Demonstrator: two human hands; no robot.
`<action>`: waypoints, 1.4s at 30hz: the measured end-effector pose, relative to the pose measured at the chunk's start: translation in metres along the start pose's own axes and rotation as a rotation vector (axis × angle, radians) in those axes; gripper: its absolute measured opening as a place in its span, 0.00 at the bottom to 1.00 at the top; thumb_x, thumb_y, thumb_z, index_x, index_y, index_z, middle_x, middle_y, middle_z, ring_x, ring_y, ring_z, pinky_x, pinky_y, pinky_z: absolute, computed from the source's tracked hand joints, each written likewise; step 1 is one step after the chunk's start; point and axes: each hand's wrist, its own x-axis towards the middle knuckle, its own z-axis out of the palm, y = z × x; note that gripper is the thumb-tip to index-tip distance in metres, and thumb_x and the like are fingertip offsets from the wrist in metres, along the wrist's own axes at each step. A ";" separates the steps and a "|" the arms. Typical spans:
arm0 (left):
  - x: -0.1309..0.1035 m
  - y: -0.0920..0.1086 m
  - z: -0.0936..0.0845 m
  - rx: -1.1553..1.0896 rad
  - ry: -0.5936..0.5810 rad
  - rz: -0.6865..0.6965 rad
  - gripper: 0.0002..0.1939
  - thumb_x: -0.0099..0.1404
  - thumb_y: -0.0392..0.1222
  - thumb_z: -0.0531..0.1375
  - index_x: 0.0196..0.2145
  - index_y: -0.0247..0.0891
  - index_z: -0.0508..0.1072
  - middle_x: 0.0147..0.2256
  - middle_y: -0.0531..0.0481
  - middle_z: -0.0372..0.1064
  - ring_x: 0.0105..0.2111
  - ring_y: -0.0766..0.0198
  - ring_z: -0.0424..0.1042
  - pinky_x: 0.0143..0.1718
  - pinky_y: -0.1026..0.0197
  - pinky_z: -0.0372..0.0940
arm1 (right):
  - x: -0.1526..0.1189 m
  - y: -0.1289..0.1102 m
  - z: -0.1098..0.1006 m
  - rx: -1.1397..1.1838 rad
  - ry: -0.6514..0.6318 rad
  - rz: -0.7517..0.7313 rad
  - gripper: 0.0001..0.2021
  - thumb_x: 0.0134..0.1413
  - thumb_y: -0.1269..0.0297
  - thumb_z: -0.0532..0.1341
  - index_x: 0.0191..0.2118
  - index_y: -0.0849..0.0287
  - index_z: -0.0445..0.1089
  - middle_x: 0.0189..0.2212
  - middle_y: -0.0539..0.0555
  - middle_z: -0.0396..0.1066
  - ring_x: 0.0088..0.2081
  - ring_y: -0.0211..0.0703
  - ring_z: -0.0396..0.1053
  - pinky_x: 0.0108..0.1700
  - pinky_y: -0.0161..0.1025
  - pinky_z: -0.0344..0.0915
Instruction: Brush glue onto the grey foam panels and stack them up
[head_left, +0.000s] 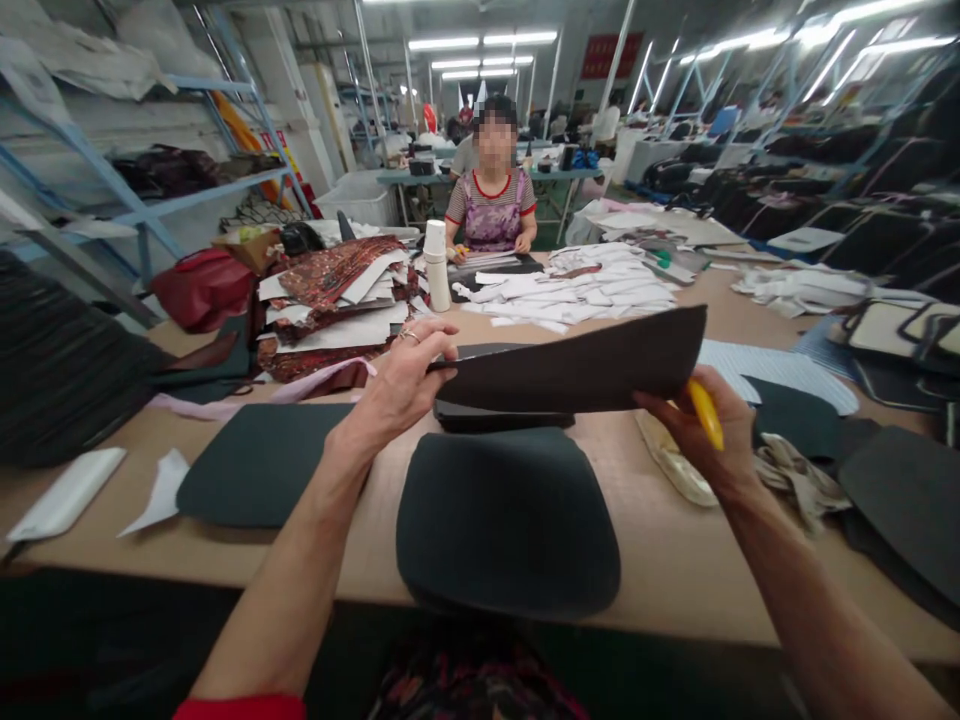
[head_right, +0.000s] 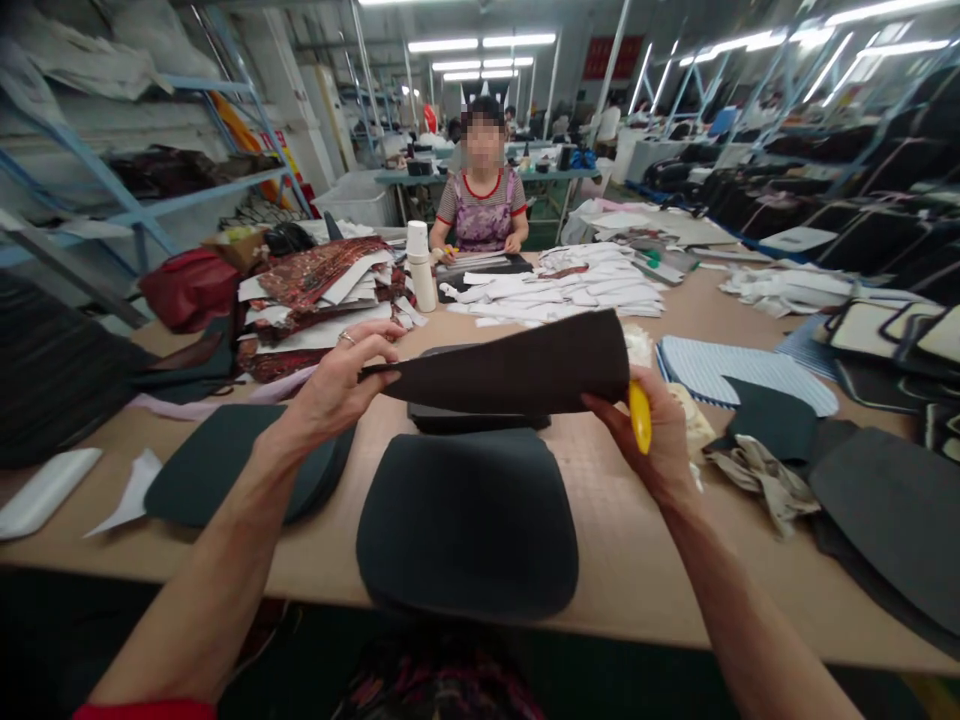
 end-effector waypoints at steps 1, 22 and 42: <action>-0.006 -0.002 -0.001 0.009 0.041 -0.013 0.03 0.60 0.34 0.55 0.33 0.38 0.64 0.50 0.46 0.61 0.54 0.58 0.58 0.56 0.50 0.55 | -0.006 -0.009 -0.003 -0.041 0.028 -0.024 0.19 0.39 0.52 0.67 0.38 0.56 0.68 0.31 0.49 0.68 0.32 0.42 0.65 0.37 0.41 0.63; -0.142 -0.048 0.045 -1.530 0.142 -0.814 0.49 0.49 0.36 0.67 0.61 0.46 0.41 0.48 0.45 0.64 0.46 0.63 0.67 0.54 0.56 0.54 | -0.115 -0.102 -0.022 0.462 0.019 0.381 0.14 0.40 0.65 0.67 0.37 0.50 0.67 0.37 0.47 0.72 0.40 0.43 0.71 0.45 0.45 0.69; -0.147 0.031 0.113 -1.540 0.016 -1.169 0.41 0.56 0.46 0.63 0.60 0.40 0.45 0.48 0.38 0.62 0.43 0.59 0.70 0.49 0.52 0.61 | -0.115 -0.090 -0.067 0.737 -0.078 0.580 0.22 0.39 0.65 0.68 0.43 0.48 0.65 0.38 0.46 0.73 0.39 0.39 0.73 0.42 0.34 0.71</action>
